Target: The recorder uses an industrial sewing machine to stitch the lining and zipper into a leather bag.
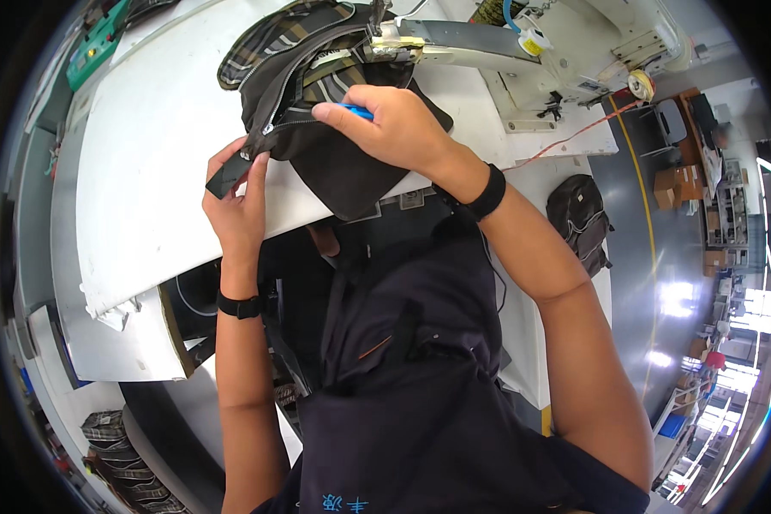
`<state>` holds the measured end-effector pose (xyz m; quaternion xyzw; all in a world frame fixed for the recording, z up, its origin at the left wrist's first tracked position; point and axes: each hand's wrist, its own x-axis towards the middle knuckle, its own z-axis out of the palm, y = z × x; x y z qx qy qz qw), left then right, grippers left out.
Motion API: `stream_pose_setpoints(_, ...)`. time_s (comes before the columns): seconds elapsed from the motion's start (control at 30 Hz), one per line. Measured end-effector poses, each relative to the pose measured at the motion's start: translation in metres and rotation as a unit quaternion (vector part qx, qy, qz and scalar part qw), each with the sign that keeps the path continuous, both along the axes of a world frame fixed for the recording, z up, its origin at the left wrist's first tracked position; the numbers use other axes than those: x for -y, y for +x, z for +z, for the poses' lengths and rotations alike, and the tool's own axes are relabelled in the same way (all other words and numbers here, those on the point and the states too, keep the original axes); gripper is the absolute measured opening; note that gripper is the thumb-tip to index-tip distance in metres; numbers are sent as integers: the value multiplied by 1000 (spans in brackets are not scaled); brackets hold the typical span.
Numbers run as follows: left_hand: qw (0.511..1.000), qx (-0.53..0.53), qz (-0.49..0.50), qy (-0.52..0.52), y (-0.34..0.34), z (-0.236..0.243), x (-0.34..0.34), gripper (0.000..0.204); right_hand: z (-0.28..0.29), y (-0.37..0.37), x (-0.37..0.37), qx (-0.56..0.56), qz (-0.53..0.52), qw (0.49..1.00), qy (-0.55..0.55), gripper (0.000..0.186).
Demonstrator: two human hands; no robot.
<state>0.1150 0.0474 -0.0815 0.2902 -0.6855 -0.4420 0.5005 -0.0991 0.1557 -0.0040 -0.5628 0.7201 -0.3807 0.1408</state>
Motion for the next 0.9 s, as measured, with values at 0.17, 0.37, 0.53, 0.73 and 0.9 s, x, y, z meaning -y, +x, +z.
stream_pose_setpoints(0.17, 1000, 7, -4, 7, -4, 4, -1, 28, -4, 9, 10, -56, 23, 996, -66, 50)
stream_pose_setpoints(0.37, 1000, 1, -9, 14, 1, -2, -2, 28, 0, 12, -27, -63, 61, 987, -131, 24)
stream_pose_setpoints(0.53, 997, -17, -60, 38, -4, 7, -2, 36, -21, -46, -106, -29, -213, 975, -52, 24)
stream_pose_setpoints(0.73, 998, 42, -31, -20, 1, 0, 6, 36, -60, -122, -165, -190, -328, 924, -59, 24)
stream_pose_setpoints(0.9, 990, -69, -24, 121, 26, 14, 14, 35, -81, -127, -155, -186, -324, 928, 0, 28)
